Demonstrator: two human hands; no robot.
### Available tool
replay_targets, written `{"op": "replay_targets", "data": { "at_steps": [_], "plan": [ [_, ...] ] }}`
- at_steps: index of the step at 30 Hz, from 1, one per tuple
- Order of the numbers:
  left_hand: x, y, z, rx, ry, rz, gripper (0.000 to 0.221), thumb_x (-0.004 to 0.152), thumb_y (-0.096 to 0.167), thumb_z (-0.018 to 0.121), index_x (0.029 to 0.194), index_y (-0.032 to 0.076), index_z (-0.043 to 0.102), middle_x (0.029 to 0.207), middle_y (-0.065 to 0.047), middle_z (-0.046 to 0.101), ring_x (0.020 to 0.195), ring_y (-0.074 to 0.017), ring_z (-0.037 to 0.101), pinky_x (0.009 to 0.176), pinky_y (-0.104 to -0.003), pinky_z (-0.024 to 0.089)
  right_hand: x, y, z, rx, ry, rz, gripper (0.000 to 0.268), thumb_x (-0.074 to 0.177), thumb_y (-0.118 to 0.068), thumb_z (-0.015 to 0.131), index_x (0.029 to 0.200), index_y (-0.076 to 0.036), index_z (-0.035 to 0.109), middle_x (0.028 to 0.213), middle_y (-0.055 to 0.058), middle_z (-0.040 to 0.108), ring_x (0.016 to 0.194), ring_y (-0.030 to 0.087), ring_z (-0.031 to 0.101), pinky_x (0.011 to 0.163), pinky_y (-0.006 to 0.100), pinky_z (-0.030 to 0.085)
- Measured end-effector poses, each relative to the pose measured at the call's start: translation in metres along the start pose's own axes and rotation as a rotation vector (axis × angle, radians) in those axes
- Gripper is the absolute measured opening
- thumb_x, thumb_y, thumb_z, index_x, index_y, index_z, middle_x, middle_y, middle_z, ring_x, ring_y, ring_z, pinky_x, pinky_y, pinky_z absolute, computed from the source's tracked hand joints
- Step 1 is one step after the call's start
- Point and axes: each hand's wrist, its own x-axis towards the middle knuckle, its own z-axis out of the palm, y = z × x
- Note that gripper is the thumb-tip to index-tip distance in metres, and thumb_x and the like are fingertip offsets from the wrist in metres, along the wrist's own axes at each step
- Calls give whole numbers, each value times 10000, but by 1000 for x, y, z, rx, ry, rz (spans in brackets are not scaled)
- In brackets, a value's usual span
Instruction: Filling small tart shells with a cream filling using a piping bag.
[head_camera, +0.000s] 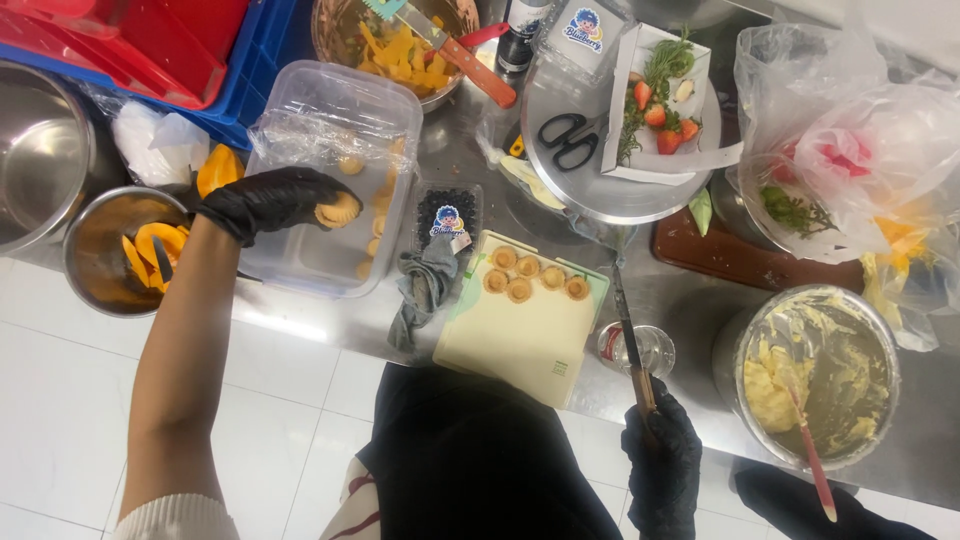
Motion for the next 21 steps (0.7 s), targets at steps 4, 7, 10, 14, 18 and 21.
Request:
{"op": "replay_targets", "data": {
  "at_steps": [4, 7, 10, 14, 18, 21],
  "plan": [
    [-18, 34, 86, -137, -101, 98, 417, 970, 249, 667, 1244, -64, 693, 1260, -168, 725, 1181, -246, 656, 1041, -358, 508, 2, -3, 11, -138, 16, 31, 501, 888, -66, 530, 1375, 38, 574, 801, 71, 565, 637, 139, 508, 546, 268, 421],
    [-11, 23, 152, -488, -173, 183, 477, 948, 183, 686, 1357, -42, 587, 1308, -169, 676, 1219, -245, 661, 1080, -378, 515, 11, 10, 5, 214, -81, 40, 579, 893, -231, 515, 1387, 59, 594, 767, 63, 554, 595, 134, 487, 533, 249, 409],
    [9, 7, 220, -705, -303, 88, 511, 961, 165, 675, 1409, -40, 540, 1289, -201, 671, 1137, -304, 698, 985, -413, 580, 13, 13, 1, 225, -46, 117, 638, 829, -295, 566, 1366, 50, 571, 758, 61, 556, 587, 151, 501, 524, 275, 429],
    [38, -29, 293, -800, -354, 32, 418, 986, 148, 686, 1367, 23, 570, 1237, -131, 683, 1087, -299, 718, 894, -397, 607, 6, 9, -4, 325, -65, 135, 697, 818, -353, 589, 1383, 55, 572, 728, 47, 528, 582, 140, 489, 504, 264, 398],
    [52, -50, 333, -944, -340, -23, 349, 1059, 184, 704, 1365, 45, 612, 1237, -81, 702, 1055, -240, 705, 830, -370, 594, 5, 19, -14, 343, -108, 104, 734, 828, -410, 595, 1389, 63, 574, 697, 42, 508, 529, 135, 457, 446, 262, 365],
    [34, -14, 355, -985, -260, -131, 341, 991, 236, 661, 1296, 84, 629, 1190, -68, 723, 1006, -224, 731, 812, -397, 626, 1, 11, -4, 300, -51, 138, 757, 793, -421, 608, 1379, 56, 567, 694, 43, 498, 536, 141, 452, 447, 265, 355]
  ]
}}
